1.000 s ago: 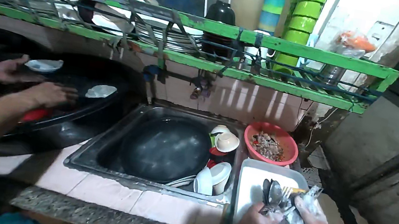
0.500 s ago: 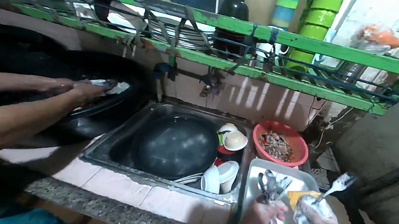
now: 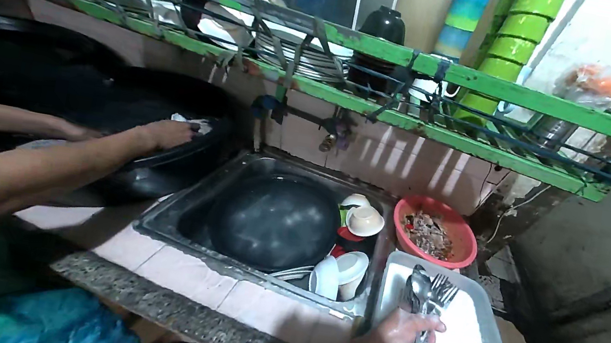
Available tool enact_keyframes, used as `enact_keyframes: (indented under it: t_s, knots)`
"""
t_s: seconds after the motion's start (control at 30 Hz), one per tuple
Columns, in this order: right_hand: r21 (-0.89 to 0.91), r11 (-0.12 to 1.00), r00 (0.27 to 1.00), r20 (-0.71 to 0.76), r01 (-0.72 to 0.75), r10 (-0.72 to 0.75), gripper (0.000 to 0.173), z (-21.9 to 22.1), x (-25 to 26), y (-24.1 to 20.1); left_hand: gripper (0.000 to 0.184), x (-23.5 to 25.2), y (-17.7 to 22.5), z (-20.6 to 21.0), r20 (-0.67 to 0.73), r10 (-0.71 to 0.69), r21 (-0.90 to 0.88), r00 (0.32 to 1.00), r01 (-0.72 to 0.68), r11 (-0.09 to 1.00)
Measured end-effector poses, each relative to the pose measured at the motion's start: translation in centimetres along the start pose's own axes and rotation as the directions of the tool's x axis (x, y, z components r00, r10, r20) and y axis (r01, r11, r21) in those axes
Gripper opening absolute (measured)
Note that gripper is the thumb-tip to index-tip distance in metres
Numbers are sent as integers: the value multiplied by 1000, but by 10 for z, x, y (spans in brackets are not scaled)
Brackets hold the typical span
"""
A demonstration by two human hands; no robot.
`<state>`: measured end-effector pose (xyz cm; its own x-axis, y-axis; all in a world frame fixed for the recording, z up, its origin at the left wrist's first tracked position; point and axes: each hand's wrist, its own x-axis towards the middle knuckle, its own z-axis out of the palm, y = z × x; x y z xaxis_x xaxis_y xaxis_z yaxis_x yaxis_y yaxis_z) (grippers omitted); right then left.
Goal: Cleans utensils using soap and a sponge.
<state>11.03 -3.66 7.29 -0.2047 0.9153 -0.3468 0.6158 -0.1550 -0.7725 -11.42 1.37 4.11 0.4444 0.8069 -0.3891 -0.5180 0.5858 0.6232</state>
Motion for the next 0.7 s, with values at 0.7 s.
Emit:
enact_keyframes:
  t_s: [0.7]
  knots:
    - [180, 972, 789, -615, 150, -8, 68, 16, 48, -31, 7, -10, -8, 11, -149, -72, 293, 986, 114, 949]
